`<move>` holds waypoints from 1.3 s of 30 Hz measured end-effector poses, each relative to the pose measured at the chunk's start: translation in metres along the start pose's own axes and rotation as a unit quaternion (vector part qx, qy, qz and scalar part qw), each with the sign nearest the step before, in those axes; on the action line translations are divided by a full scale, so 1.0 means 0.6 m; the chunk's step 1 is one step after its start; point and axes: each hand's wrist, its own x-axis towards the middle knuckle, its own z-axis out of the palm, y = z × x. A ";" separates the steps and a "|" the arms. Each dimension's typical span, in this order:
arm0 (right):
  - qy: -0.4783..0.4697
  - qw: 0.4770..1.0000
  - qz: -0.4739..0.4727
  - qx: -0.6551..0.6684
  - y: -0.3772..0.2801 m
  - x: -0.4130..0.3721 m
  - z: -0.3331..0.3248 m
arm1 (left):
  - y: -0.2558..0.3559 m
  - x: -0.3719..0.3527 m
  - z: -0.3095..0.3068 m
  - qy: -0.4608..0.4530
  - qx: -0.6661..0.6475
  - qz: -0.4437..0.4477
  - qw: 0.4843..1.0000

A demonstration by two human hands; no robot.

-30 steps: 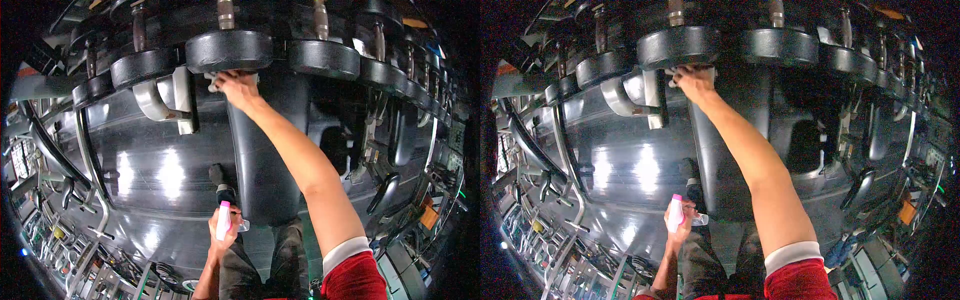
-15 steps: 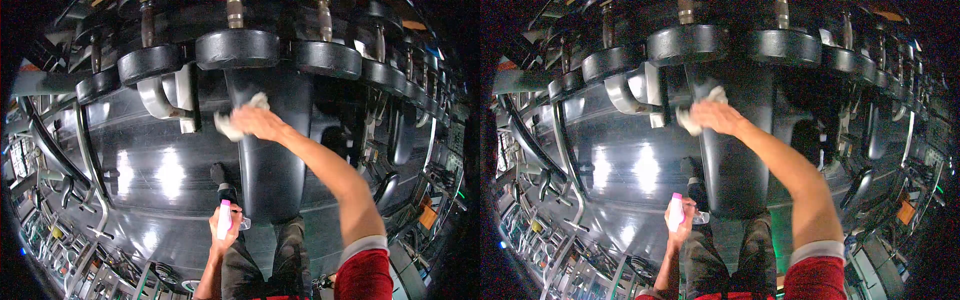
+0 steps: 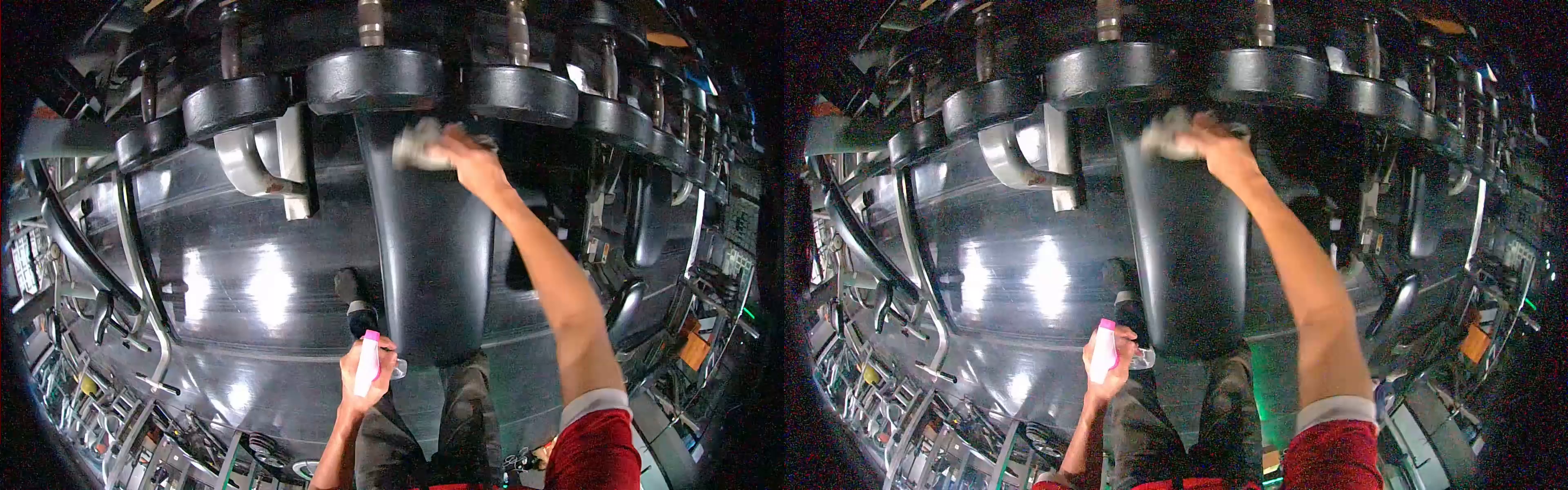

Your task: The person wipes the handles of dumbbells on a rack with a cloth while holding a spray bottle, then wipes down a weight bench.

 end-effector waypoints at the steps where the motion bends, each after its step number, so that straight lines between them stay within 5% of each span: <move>1: -0.022 0.986 0.164 -0.012 -0.012 0.010 0.002 | 0.003 0.000 0.007 -0.002 -0.004 0.001 1.000; 3: 0.056 0.994 0.095 0.012 -0.065 -0.028 0.014 | 0.009 0.003 0.017 -0.002 -0.039 -0.026 0.999; 4: 0.106 0.994 -0.029 0.015 -0.063 -0.064 0.060 | 0.006 0.002 0.020 -0.003 -0.037 -0.024 0.999; 7: -0.055 0.959 -0.276 -0.010 -0.027 -0.093 0.026 | -0.002 -0.014 0.028 -0.009 -0.039 0.009 0.999; 8: -0.023 0.961 -0.272 -0.042 0.009 -0.083 0.018 | 0.001 -0.015 0.033 -0.008 -0.059 -0.015 0.998; 10: -0.001 0.999 0.034 0.016 0.019 -0.065 -0.005 | 0.002 -0.016 0.036 -0.016 -0.087 -0.050 0.995; 12: -0.008 0.974 0.227 0.006 -0.003 -0.047 -0.011 | -0.013 -0.018 0.040 -0.019 -0.067 -0.018 0.997; 13: 0.096 0.986 0.138 -0.024 -0.014 -0.068 0.018 | -0.016 -0.017 0.040 -0.021 -0.043 0.014 0.999; 17: 0.032 0.999 -0.017 0.011 -0.072 -0.199 0.047 | 0.011 -0.021 0.040 -0.013 -0.117 -0.070 0.991; 19: -0.001 1.000 0.002 -0.015 -0.047 -0.197 0.044 | 0.006 -0.018 0.038 -0.013 -0.074 -0.022 0.997; 25: 0.251 0.909 0.322 0.080 0.087 -0.007 0.045 | 0.004 -0.016 0.036 -0.018 -0.020 -0.023 0.999; 29: 0.336 0.916 0.218 0.032 0.047 -0.037 0.072 | 0.003 -0.027 0.048 -0.006 -0.045 -0.065 0.997; 30: 0.220 0.936 0.271 0.048 0.000 -0.074 0.054 | 0.001 -0.027 0.050 -0.006 -0.047 -0.061 0.997; 31: 0.246 0.948 0.197 0.036 -0.032 -0.118 0.058 | -0.003 -0.028 0.052 -0.014 -0.038 -0.022 0.999; 33: 0.183 0.956 0.219 0.059 -0.086 -0.195 0.065 | 0.004 -0.024 0.055 -0.020 -0.030 0.021 0.999; 35: 0.170 0.953 0.239 0.078 -0.093 -0.225 0.063 | 0.024 -0.022 0.053 -0.035 -0.032 -0.066 0.997; 39: 0.271 0.896 0.298 0.190 -0.024 -0.167 0.077 | 0.026 -0.018 0.049 -0.031 0.009 -0.039 0.999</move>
